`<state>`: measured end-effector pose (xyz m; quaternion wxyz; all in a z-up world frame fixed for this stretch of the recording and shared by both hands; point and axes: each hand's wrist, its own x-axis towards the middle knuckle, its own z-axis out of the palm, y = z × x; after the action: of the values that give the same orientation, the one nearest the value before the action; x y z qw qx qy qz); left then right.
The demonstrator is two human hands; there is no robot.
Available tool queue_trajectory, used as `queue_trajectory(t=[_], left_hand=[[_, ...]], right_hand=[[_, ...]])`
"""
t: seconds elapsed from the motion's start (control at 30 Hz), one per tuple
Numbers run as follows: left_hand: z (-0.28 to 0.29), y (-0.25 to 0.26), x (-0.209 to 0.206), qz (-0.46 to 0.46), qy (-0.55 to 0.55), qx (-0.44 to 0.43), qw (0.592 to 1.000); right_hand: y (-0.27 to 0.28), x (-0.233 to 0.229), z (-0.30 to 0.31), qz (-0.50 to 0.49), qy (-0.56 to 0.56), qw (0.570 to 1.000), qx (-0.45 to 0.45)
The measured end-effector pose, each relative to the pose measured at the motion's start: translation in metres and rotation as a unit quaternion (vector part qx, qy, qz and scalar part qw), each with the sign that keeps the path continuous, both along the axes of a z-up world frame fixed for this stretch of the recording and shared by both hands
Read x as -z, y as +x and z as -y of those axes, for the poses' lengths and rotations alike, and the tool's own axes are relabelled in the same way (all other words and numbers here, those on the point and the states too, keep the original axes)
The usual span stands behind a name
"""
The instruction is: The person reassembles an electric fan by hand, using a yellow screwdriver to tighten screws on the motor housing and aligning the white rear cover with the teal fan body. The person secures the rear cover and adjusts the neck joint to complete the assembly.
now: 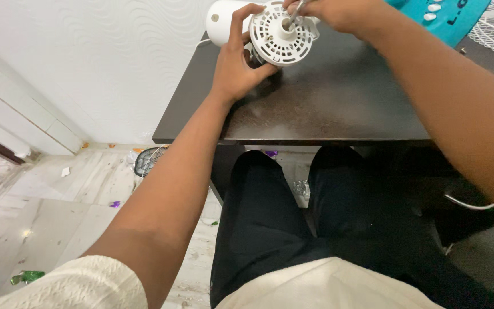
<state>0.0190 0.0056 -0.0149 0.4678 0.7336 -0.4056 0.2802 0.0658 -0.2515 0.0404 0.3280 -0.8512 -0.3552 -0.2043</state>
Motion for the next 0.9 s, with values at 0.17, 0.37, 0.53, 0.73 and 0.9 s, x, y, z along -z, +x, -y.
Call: queue_trajectory(t=[0.17,0.37,0.53,0.73,0.9], left_hand=[[0.001,-0.002,0.0,0.039,0.01,-0.001,0.999],[0.001,-0.002,0.0,0.034,0.017,-0.012,0.999],[0.0,-0.002,0.0,0.052,0.022,-0.003,0.998],[-0.001,-0.002,-0.001,0.038,0.014,-0.008,0.999],[-0.002,-0.002,-0.001,0.049,0.012,-0.006,0.999]], right_hand=[[-0.018,-0.018,-0.014,-0.035,-0.048,0.997,0.049],[-0.03,-0.033,-0.022,-0.031,-0.08,0.993,0.075],[-0.017,-0.035,-0.022,0.02,-0.164,0.98,0.109],[-0.003,-0.038,-0.026,-0.024,-0.175,0.976,0.126],[-0.015,-0.042,-0.036,-0.015,-0.167,0.977,0.13]])
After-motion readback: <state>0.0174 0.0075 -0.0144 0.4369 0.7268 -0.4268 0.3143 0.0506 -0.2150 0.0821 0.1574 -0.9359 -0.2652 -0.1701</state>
